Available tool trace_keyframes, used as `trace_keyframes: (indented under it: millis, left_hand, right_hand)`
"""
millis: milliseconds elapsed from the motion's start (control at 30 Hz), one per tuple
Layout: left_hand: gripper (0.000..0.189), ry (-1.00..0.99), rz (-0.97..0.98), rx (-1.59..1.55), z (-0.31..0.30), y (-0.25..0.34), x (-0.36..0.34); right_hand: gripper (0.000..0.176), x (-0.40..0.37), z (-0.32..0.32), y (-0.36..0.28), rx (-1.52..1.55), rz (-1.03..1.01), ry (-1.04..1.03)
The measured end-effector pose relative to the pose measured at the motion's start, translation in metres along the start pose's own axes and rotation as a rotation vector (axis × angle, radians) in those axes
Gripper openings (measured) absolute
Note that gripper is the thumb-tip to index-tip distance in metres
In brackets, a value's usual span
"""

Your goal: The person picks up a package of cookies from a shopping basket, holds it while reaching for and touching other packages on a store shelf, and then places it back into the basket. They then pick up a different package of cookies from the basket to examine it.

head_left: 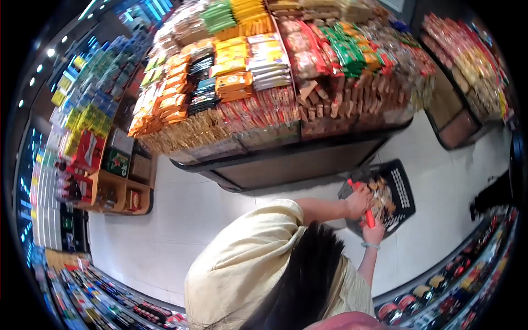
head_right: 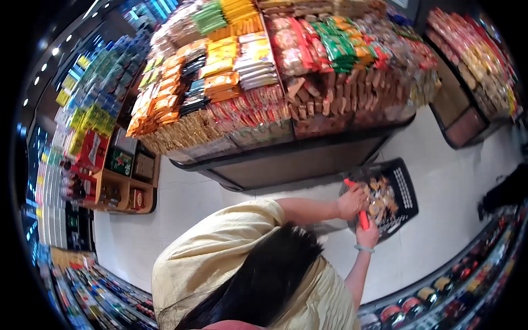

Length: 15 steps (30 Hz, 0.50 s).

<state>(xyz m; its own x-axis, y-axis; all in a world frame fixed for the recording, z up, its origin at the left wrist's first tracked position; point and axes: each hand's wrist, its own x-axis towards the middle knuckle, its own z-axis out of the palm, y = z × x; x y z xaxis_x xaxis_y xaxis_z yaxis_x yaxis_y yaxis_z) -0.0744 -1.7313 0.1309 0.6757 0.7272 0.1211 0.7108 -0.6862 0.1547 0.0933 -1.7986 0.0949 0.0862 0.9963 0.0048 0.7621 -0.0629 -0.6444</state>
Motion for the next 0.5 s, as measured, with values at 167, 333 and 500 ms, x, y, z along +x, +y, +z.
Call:
trace_keyframes:
  millis: [167,333,500]
  left_hand:
    - [0.037,-0.041,0.18,-0.111,0.003,-0.001,-0.049]
    - [0.024,0.072,0.3,-0.347,-0.006,-0.005,-0.109]
    - [0.033,-0.112,0.365,-0.316,-0.023,-0.011,-0.162]
  right_hand:
    - [0.018,-0.046,-0.002,-0.016,-0.171,0.046,-0.009]
    - [0.023,-0.102,0.011,-0.044,-0.245,0.17,0.055]
    - [0.018,-0.152,0.033,-0.09,-0.259,0.351,0.007]
